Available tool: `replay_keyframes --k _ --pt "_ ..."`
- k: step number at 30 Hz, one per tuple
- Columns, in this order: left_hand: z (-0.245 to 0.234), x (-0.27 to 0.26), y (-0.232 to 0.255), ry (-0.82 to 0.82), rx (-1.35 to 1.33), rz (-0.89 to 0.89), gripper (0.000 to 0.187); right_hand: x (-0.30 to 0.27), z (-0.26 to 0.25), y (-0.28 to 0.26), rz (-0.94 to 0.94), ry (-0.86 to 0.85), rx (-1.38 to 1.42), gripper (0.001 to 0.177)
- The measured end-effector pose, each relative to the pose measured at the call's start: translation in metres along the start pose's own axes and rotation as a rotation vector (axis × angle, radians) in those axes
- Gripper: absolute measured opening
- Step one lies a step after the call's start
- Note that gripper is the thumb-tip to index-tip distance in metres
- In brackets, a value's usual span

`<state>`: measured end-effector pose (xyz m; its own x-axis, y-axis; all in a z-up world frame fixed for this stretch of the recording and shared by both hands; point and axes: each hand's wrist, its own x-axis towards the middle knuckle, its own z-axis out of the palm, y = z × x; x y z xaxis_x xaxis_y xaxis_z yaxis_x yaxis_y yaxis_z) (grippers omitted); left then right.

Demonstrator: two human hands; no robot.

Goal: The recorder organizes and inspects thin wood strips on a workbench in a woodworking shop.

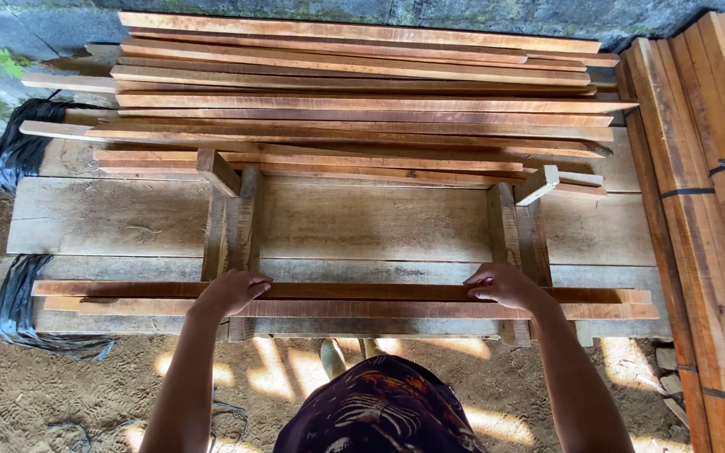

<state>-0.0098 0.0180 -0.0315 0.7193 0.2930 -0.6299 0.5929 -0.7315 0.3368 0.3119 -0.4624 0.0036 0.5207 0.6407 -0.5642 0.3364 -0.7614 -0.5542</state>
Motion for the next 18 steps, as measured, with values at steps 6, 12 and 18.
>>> replay_keyframes --k 6,12,18 --pt "-0.007 0.010 0.002 -0.052 0.064 0.067 0.037 0.002 -0.001 0.009 0.047 -0.078 -0.152 0.036" --pt "0.010 0.037 -0.025 0.021 0.187 0.125 0.039 0.007 -0.004 0.018 0.050 -0.072 -0.170 0.040" --pt "-0.009 0.001 0.005 0.122 0.111 0.187 0.042 -0.003 0.001 0.014 0.005 0.055 -0.250 0.054"
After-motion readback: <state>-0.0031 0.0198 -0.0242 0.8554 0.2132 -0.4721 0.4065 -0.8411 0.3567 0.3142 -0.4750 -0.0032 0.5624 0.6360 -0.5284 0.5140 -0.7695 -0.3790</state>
